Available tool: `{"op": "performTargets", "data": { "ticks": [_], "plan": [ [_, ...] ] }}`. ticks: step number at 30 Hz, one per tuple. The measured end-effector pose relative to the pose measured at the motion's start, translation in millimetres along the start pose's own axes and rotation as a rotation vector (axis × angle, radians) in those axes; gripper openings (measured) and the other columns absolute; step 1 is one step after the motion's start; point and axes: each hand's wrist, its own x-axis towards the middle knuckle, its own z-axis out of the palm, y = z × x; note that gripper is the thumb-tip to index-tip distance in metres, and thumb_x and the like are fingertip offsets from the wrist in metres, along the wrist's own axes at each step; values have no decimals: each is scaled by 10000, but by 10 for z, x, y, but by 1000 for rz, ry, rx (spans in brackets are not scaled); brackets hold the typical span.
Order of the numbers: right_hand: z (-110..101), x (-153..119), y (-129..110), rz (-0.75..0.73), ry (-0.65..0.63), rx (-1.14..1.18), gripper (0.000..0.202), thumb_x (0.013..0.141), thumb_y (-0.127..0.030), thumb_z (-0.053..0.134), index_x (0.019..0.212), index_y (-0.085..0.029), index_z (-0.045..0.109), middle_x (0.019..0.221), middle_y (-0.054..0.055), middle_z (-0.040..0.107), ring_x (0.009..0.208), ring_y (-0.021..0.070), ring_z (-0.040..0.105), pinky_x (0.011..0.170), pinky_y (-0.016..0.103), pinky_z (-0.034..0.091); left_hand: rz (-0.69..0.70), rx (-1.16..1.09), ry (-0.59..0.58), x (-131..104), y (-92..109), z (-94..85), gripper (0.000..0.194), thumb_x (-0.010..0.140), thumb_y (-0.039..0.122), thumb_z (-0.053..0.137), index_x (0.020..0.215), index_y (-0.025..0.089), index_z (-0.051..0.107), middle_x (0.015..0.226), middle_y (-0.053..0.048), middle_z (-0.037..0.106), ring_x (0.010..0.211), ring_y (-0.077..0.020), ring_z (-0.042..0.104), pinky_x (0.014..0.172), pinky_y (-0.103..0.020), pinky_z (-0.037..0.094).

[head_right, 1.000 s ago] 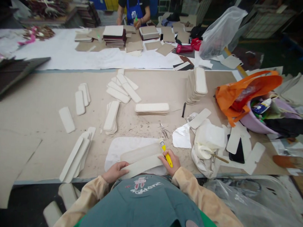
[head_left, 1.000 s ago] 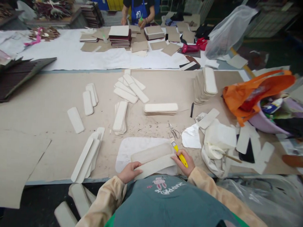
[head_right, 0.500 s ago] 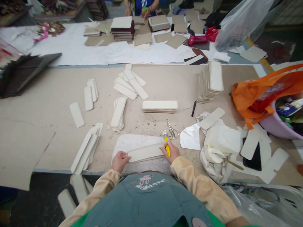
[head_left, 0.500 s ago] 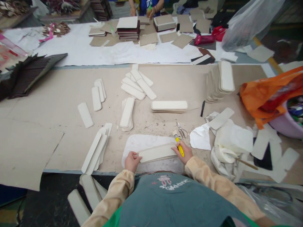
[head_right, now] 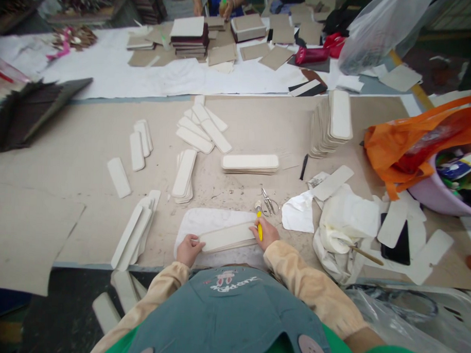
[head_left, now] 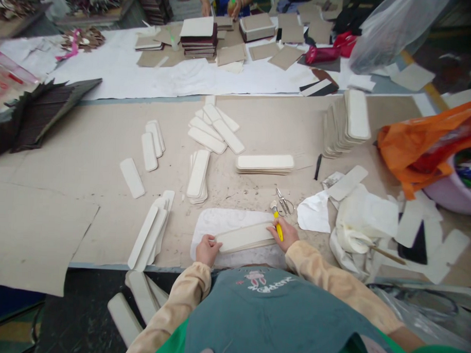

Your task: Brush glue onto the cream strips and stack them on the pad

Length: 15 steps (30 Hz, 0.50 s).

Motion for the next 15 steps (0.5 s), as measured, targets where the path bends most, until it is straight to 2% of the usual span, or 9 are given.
{"op": "performTargets", "data": {
  "ticks": [4, 9, 12, 15],
  "plan": [
    [26, 17, 39, -93, 20, -21, 110, 857, -318, 539, 843, -219, 492, 737, 40, 587, 681, 197, 572, 637, 317, 468, 13, 22, -10, -7, 9, -11, 225, 749, 302, 655, 927, 208, 554, 657, 30, 681, 674, -163, 662, 630, -245, 414],
    [-4, 9, 15, -251, 16, -46, 55, 853, -195, 509, 904, -207, 527, 969, 125, 638, 982, 259, 568, 861, 443, 477, 32, 46, -25, -12, 27, -27, 260, 747, 339, 622, 966, 210, 565, 645, 33, 672, 674, -178, 664, 621, -254, 411],
    [9, -40, -109, -382, -71, -40, 101, 864, -150, 484, 899, -216, 551, 993, 107, 646, 1051, 229, 558, 901, 414, 478, 50, 62, -37, -5, 36, -34, 287, 745, 361, 602, 991, 217, 565, 635, 40, 662, 658, -180, 660, 609, -256, 408],
    [106, -93, -256, -502, -179, -33, 119, 886, -163, 472, 894, -220, 577, 992, 82, 656, 1072, 189, 565, 905, 354, 486, 72, 75, -44, 5, 51, -42, 298, 741, 377, 586, 994, 221, 561, 631, 44, 653, 657, -183, 660, 607, -259, 411]
  ]
}}
